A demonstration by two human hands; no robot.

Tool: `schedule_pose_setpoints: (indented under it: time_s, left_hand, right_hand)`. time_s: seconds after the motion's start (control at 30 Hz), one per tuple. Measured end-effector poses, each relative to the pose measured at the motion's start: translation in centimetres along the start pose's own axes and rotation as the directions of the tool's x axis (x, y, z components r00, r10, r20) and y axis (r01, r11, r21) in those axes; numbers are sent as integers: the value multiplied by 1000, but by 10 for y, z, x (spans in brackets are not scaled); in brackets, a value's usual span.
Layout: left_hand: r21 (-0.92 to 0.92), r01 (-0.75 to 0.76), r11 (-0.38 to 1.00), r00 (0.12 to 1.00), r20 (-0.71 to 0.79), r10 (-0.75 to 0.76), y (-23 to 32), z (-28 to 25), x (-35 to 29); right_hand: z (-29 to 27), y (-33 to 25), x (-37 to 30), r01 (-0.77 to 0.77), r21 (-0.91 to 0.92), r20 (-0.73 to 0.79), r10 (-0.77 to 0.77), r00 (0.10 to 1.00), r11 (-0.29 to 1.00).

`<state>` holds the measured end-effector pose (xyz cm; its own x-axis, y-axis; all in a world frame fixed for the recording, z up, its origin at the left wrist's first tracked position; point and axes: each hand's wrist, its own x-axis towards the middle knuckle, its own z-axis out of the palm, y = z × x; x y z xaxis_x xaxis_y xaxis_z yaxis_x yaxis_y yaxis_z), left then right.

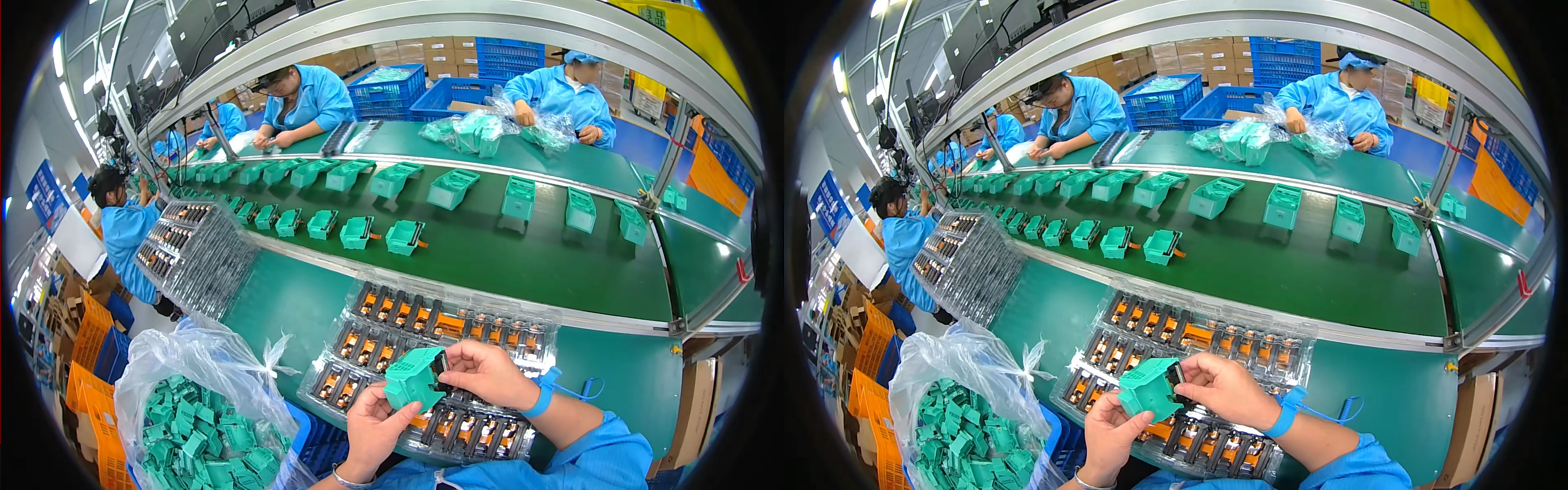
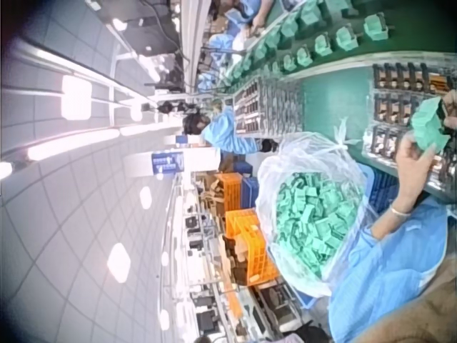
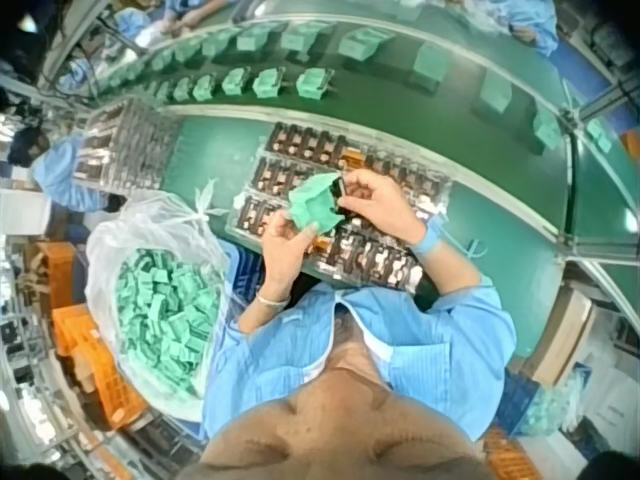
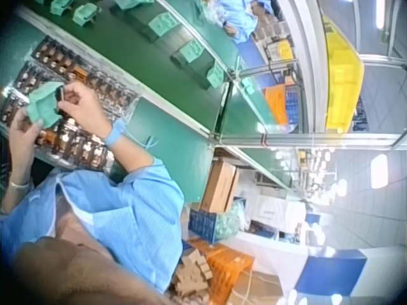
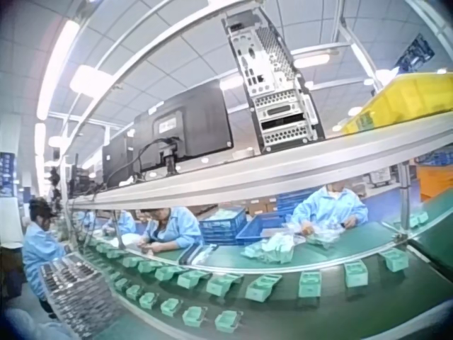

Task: The person assembles electronics components by hand, inserting electronic circuit boards into green plastic housings on an assembly line.

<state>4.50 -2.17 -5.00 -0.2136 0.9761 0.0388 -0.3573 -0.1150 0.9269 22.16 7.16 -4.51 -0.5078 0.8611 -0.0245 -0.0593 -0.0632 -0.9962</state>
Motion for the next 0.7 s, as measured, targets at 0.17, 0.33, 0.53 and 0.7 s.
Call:
schedule_pose_setpoints:
  time_s: [0.17, 0.33, 0.53, 0.7]
  left_hand:
    - [-1, 78, 997, 997, 27, -78, 3, -1, -1]
    - [-9, 118, 993, 992, 53, -118, -1, -4, -1]
    - [45, -124, 991, 992, -24, 125, 9, -13, -6]
    - [188, -228, 955, 955, -150, 257, 39, -46, -39]
  right_hand:
    - [-5, -1, 0, -102, -28, 88, 104, 991, 994]
    - [-3, 1, -3, -14, 37, 47, 13, 999, 999]
    - [-16, -38, 10, 646, -665, 173, -765, 621, 374]
    - [-49, -56, 43, 665, -737, 451, -818, 357, -117]
